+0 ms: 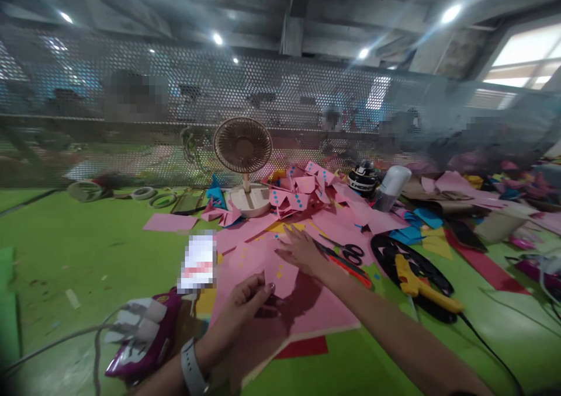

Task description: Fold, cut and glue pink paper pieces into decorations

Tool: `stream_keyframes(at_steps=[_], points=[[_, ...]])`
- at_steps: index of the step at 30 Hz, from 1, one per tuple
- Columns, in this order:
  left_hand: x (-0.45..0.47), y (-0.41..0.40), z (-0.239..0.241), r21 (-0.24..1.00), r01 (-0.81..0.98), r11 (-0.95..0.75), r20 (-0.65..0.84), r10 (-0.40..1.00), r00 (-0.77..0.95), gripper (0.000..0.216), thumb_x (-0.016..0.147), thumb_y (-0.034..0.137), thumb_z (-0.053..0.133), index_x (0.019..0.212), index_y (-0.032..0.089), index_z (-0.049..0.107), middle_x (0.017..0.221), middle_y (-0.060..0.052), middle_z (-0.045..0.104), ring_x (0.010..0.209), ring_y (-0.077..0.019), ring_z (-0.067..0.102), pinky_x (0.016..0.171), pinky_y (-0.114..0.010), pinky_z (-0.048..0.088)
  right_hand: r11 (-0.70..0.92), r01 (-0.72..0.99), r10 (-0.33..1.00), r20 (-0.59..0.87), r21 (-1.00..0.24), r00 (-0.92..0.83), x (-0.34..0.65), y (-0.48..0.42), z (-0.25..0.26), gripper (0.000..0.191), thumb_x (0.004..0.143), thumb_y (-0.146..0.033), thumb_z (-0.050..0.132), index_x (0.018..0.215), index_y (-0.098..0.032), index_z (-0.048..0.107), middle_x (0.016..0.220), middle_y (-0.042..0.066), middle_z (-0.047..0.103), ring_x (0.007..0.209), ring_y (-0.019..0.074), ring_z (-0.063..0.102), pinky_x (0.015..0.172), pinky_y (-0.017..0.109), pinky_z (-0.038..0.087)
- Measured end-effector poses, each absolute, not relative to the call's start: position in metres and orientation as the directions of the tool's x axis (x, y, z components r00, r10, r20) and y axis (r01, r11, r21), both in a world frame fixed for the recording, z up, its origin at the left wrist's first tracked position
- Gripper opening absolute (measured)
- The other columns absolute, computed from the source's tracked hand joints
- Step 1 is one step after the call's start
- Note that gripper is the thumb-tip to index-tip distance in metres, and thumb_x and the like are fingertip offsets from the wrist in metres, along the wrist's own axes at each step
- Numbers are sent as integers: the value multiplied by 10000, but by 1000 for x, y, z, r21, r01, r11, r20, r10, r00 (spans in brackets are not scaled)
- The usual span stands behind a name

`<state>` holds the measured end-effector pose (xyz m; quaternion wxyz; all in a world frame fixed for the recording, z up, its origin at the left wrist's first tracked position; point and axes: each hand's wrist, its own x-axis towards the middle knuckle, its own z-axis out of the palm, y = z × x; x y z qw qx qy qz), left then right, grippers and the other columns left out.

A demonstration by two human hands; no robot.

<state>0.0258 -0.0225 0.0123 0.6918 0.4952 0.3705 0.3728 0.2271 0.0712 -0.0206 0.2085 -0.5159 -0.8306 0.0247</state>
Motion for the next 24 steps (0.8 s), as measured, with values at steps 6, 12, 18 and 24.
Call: stream_keyframes(at_steps=[6, 12, 18, 24], points=[[21, -13, 14, 933, -215, 289, -179, 890, 420, 374, 689, 471, 723, 794, 154, 555, 752, -41, 658, 740, -179, 652, 658, -287, 520, 340, 554, 940, 277, -760, -198, 243, 68, -14, 584, 947, -529, 162, 1293, -230, 526, 1341, 96, 524, 1250, 207, 464, 1013, 447, 383], [21, -13, 8, 870, -309, 385, -264, 892, 368, 354, 673, 415, 758, 771, 160, 534, 762, -48, 680, 762, -179, 664, 696, -298, 532, 279, 356, 956, 223, -892, -190, 237, 34, 9, 507, 973, -399, 169, 1322, -228, 494, 1327, 93, 537, 1238, 202, 480, 1000, 438, 401], [23, -17, 12, 817, -356, 453, -327, 873, 362, 297, 733, 375, 724, 784, 175, 510, 825, -71, 708, 773, -168, 680, 750, -297, 529, 387, 602, 919, 243, -698, -309, 219, -19, 27, 415, 964, -420, 287, 1349, -372, 435, 1498, -31, 293, 1375, 199, 253, 1095, 444, 288], [23, -20, 15, 798, -400, 451, -308, 875, 372, 314, 714, 379, 742, 786, 171, 518, 815, -65, 703, 806, -171, 677, 745, -281, 524, 474, 714, 877, 347, -516, -331, 211, -28, 26, 377, 941, -414, 375, 1297, -387, 496, 1490, -57, 301, 1386, 223, 214, 1110, 475, 263]])
